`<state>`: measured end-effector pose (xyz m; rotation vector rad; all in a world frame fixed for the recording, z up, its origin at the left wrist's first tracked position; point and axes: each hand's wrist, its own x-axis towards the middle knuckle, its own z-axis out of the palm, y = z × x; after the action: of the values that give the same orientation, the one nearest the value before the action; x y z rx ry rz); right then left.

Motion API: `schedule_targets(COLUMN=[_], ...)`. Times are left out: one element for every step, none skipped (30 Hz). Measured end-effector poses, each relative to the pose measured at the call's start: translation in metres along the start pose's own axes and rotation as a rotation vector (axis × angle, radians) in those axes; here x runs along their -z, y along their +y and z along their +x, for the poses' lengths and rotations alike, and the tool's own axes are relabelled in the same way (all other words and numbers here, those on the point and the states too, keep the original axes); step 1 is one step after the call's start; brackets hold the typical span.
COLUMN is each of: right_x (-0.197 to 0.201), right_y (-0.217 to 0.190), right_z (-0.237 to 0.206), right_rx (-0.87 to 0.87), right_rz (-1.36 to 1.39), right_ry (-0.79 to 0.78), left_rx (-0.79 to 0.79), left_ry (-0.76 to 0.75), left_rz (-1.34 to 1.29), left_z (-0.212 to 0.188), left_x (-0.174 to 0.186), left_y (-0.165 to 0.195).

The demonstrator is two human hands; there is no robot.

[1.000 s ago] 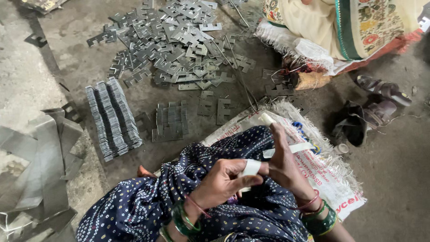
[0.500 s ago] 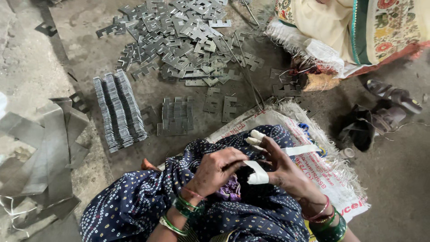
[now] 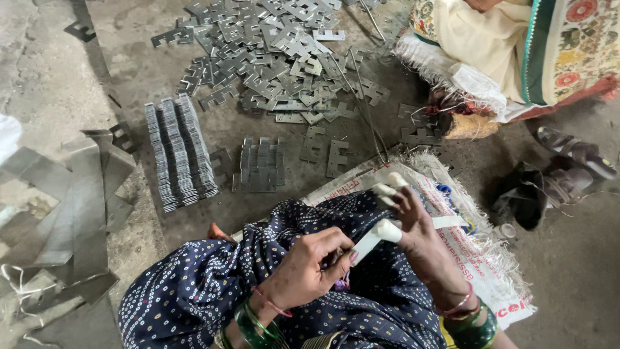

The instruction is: The person wraps adhesive tape around their fingers and applies it to small metal plates while seated on the floor.

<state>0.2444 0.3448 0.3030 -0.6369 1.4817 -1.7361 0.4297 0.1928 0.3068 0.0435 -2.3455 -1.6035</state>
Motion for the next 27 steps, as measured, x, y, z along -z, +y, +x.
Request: schedule_targets(right_x=[-0.005,-0.01,-0.015,-0.02,-0.025,-0.028,-0.03,-0.032,-0.033,-0.035,-0.036,-0.038,-0.041,-0.042,-0.043,-0.042,-0.041,-0.04,-0.039,-0.038,-0.038,-0.038,-0.038,-0.037,-0.035,-0.034,-0.032], right_y=[0.002,0.005,0.008,0.012,0.016,0.018,0.019,0.019,0.018,0.017,0.015,0.014,0.013,0.012,0.011,0.011,0.012,0.014,0.016,0.02,0.025,0.03,0.035,0.038,0.04,0.041,0.041], right_z=[0.0,-0.002,-0.003,-0.005,-0.007,-0.008,-0.009,-0.01,-0.011,-0.01,-0.008,-0.007,-0.006,-0.005,-0.004,-0.003,-0.003,-0.002,0.0,0.001,0.002,0.002,0.002,0.002,0.003,0.003,0.003], right_rx=[0.117,0.235,0.357,0.491,0.623,0.755,0.848,0.94,1.031,1.049,1.069,1.087,1.03,0.97,0.906,0.822,0.738,0.655,0.665,0.672,0.675,0.7,0.724,0.753,0.765,0.778,0.788], right_rz=[-0.093,-0.186,-0.279,-0.395,-0.51,-0.625,-0.731,-0.837,-0.944,-0.932,-0.919,-0.907,-0.721,-0.537,-0.355,-0.259,-0.165,-0.07,-0.077,-0.084,-0.093,-0.073,-0.053,-0.033,-0.104,-0.174,-0.244], right_ry=[0.041,0.08,0.119,0.22,0.324,0.431,0.479,0.527,0.576,0.599,0.622,0.645,0.577,0.507,0.435,0.393,0.351,0.307,0.294,0.28,0.265,0.254,0.243,0.233,0.261,0.289,0.32], left_rx=[-0.006,-0.014,-0.024,0.025,0.075,0.125,0.132,0.14,0.149,0.151,0.153,0.155,0.075,-0.006,-0.086,-0.114,-0.142,-0.171,-0.122,-0.071,-0.017,-0.01,-0.003,0.0,0.015,0.03,0.047], left_ry=[0.024,0.049,0.075,0.083,0.087,0.09,0.111,0.131,0.151,0.161,0.171,0.181,0.186,0.19,0.195,0.237,0.278,0.318,0.309,0.302,0.296,0.302,0.309,0.313,0.359,0.404,0.448], left_rz=[-0.057,-0.114,-0.17,-0.274,-0.379,-0.485,-0.516,-0.546,-0.575,-0.591,-0.606,-0.622,-0.559,-0.496,-0.431,-0.476,-0.521,-0.564,-0.518,-0.474,-0.433,-0.467,-0.501,-0.534,-0.585,-0.634,-0.683], left_z=[-0.003,-0.003,-0.002,0.001,0.006,0.011,0.016,0.021,0.025,0.029,0.032,0.035,0.037,0.038,0.04,0.041,0.041,0.041,0.042,0.042,0.042,0.04,0.038,0.038,0.039,0.04,0.04], left_x=[0.002,0.004,0.007,0.008,0.007,0.006,0.004,0.002,0.0,0.0,-0.001,0.0,0.002,0.004,0.007,0.007,0.005,0.004,0.001,-0.003,-0.009,-0.014,-0.019,-0.024,-0.029,-0.034,-0.038], left_y=[0.003,0.006,0.008,0.011,0.013,0.016,0.018,0.02,0.023,0.024,0.025,0.026,0.025,0.024,0.021,0.019,0.017,0.014,0.012,0.009,0.008,0.007,0.007,0.007,0.008,0.01,0.013])
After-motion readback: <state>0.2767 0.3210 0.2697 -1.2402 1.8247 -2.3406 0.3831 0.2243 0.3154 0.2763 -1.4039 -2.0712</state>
